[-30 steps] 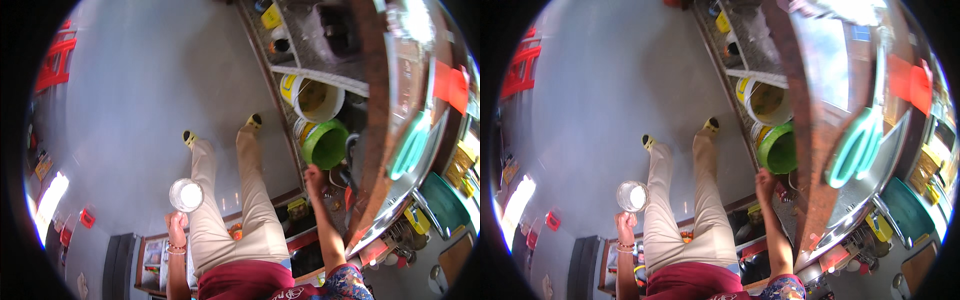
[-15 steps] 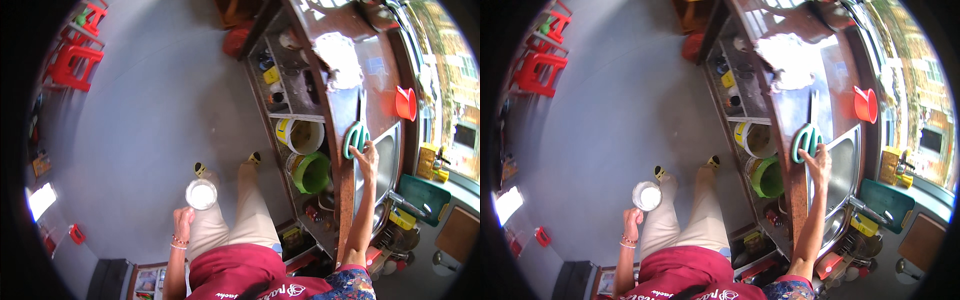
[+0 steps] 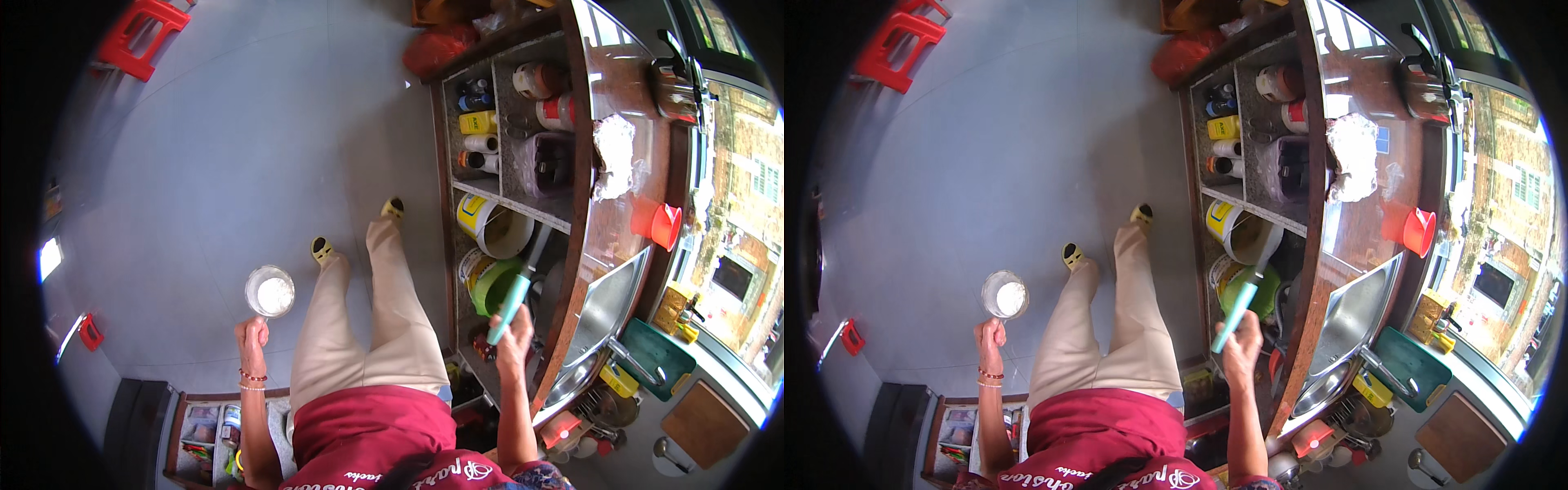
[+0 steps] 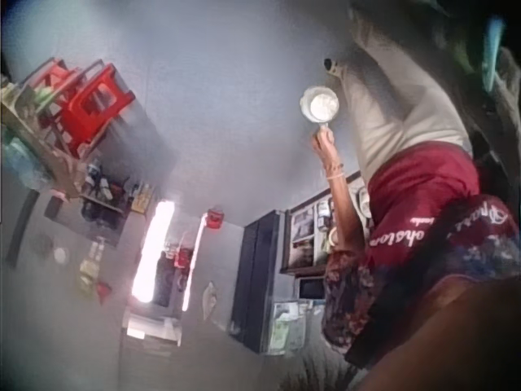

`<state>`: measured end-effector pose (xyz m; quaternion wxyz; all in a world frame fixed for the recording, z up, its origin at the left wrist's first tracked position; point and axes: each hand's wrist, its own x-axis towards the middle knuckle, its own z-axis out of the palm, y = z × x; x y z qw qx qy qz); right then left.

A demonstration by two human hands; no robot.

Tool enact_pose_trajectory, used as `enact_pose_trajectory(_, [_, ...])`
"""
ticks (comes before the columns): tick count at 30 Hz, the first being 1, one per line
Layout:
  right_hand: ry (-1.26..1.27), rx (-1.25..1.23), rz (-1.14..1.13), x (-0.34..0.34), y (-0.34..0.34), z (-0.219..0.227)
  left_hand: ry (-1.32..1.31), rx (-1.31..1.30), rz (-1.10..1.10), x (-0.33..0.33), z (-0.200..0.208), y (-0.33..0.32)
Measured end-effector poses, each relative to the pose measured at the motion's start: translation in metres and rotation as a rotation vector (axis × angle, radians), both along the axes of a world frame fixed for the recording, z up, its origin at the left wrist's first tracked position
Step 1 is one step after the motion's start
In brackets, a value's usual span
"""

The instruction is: The person walks into the kitchen, rinses a glass under the tap, and places it on the counter. They retrieve a green tube from a shelf, cut the tip with scissors, and squeeze a white powder into the glass. The person then retrieves a spoon from a dish rack and walks to a dining table where they place the glass and spoon.

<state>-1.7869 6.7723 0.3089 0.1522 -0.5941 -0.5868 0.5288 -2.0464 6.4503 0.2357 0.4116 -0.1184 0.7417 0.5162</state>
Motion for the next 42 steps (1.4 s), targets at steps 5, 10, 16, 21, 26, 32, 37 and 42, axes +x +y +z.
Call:
enact_pose_trajectory(5, [-0.119,-0.240,-0.182,-0.055,0.075,-0.080,0.017,-0.102,-0.012,-0.004,-0.001,0.038])
enact_pose_trajectory(10, [-0.231,-0.090,-0.560,-0.019,0.190,-0.204,-0.042,-0.161,0.036,0.013,-0.007,0.074])
enact_pose_trajectory(16, [-0.686,0.071,-0.573,0.003,0.298,-0.294,-0.116,-0.141,0.009,0.006,-0.012,0.140])
enact_pose_trajectory(21, [-0.641,0.100,-0.692,0.015,0.339,-0.324,-0.121,-0.169,0.019,-0.010,-0.008,0.169])
enact_pose_trajectory(26, [-0.633,0.312,-0.635,0.020,0.357,-0.327,-0.040,-0.166,-0.046,-0.040,0.003,0.201])
enact_pose_trajectory(32, [-0.684,0.744,-0.368,-0.009,0.284,-0.336,0.021,-0.098,-0.049,-0.071,0.023,0.229])
enact_pose_trajectory(37, [-0.678,0.083,0.313,-0.077,0.176,-0.303,0.071,-0.004,-0.064,-0.117,0.042,0.248])
enact_pose_trajectory(42, [-0.674,-0.630,0.808,-0.111,0.143,-0.272,0.147,0.031,-0.054,-0.198,0.062,0.250])
